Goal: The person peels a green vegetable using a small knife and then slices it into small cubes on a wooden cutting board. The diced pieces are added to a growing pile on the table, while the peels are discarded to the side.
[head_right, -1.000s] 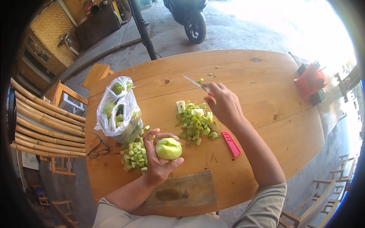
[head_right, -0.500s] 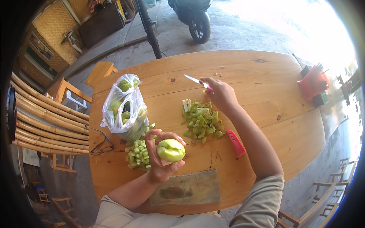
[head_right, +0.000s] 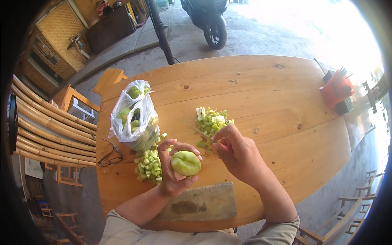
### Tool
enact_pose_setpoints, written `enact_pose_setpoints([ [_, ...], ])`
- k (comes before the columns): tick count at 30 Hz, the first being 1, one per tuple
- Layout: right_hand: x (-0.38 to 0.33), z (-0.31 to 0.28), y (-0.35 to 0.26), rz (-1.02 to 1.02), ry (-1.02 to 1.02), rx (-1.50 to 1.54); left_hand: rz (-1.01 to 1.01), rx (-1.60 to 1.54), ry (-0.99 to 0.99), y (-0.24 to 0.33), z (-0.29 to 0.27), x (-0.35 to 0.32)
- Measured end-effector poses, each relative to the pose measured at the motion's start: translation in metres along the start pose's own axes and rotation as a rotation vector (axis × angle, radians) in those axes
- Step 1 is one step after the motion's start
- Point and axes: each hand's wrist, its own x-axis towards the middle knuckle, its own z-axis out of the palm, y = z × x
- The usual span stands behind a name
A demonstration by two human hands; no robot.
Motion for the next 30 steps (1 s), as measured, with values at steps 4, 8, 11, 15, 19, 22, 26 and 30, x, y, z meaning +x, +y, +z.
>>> enact_pose_setpoints([
  [4, -0.005, -0.003, 0.005, -0.032, 0.045, -0.128, -0.040, 0.025, -0.007, 0.001, 0.001, -0.001],
  [8, -0.010, -0.008, 0.000, -0.003, 0.007, -0.096, -0.026, 0.064, -0.040, -0.001, 0.000, 0.000],
  [11, -0.012, -0.005, -0.005, -0.017, -0.006, -0.125, -0.008, 0.107, -0.052, -0.002, 0.000, 0.000],
  [15, -0.013, 0.004, 0.003, -0.042, 0.046, -0.140, -0.002, 0.188, -0.048, -0.001, 0.001, 0.002],
  [19, -0.014, 0.000, -0.002, -0.002, -0.009, -0.106, -0.098, 0.179, 0.048, 0.000, 0.001, -0.003],
  [22, -0.016, 0.001, -0.004, -0.011, -0.027, -0.120, -0.086, 0.173, 0.010, 0.000, -0.001, -0.002],
  [26, -0.014, 0.001, -0.006, -0.039, -0.044, -0.164, -0.134, 0.131, 0.013, 0.002, 0.000, -0.004],
  [30, -0.015, 0.001, -0.006, -0.032, -0.067, -0.168, -0.121, 0.147, -0.008, -0.001, -0.001, -0.004],
])
